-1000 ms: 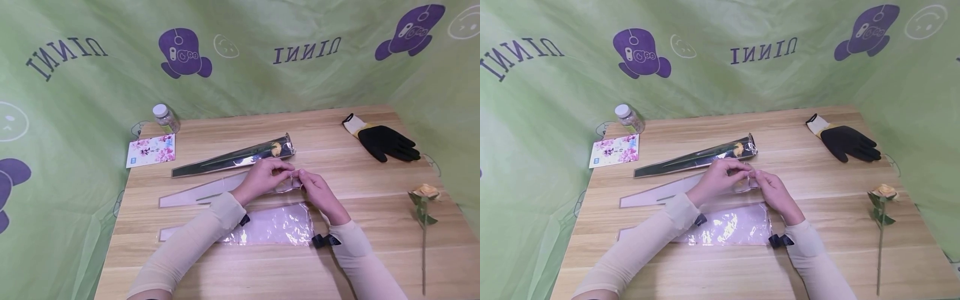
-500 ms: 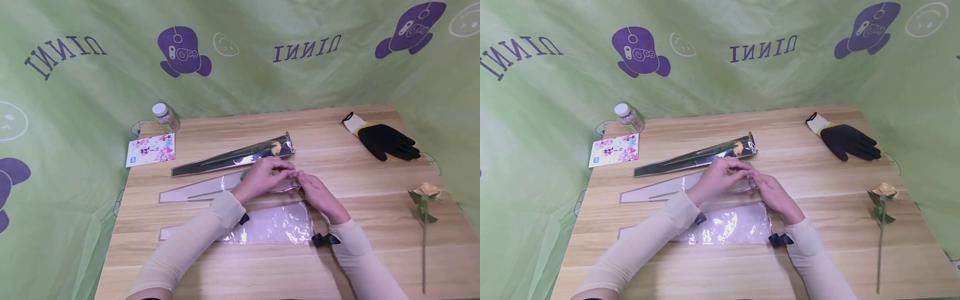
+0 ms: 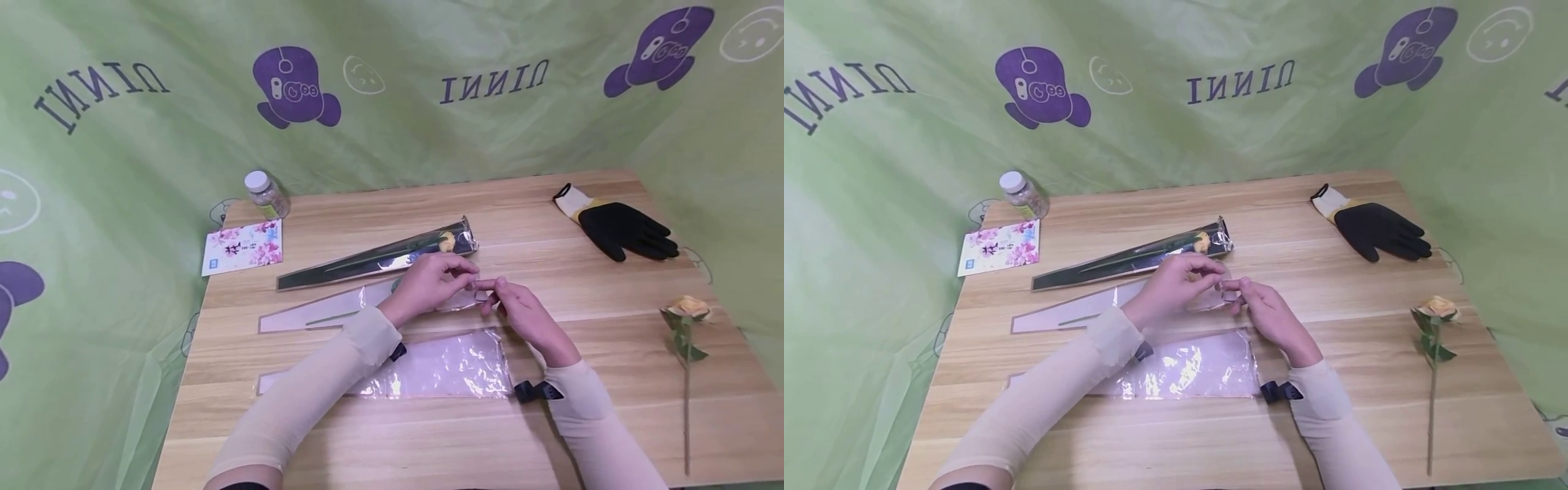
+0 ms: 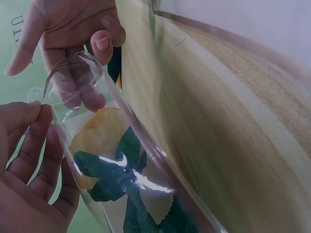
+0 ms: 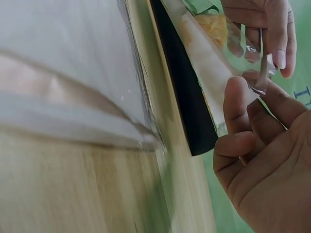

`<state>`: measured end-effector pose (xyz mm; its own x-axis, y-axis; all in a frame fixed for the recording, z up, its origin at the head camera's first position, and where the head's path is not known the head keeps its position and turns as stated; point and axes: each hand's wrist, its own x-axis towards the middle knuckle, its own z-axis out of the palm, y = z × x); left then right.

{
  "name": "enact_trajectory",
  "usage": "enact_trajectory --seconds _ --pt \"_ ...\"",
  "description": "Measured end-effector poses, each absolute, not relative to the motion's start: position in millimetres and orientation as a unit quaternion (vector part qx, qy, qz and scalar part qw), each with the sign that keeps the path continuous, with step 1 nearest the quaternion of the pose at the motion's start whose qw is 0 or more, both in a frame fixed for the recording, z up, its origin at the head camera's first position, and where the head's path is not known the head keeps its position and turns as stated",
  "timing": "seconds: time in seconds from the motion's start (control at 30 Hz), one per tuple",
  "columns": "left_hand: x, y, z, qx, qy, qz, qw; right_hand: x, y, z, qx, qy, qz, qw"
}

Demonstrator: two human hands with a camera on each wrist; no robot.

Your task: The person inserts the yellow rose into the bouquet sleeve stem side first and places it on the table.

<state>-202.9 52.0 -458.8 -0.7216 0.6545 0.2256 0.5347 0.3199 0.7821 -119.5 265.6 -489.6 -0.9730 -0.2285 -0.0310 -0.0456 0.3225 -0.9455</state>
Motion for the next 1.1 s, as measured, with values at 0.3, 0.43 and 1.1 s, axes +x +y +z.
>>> enact_trajectory --seconds 0.3,0.43,1.1 --pt "-212.5 57.7 -468.6 0.369 0.824 0.422 0.078 -117.5 276.0 -491.8 -0.074 0.818 -0.566 0.079" --pt "-214.1 52.2 -478.0 0.370 0.831 0.410 0.075 -116.0 279.1 -494.9 -0.061 0.839 -0.536 0.070" --pt "-69.9 -68.2 -497.3 0.468 0.845 0.206 0.155 -17.9 266.9 -503.9 -0.167 0.937 -0.308 0.007"
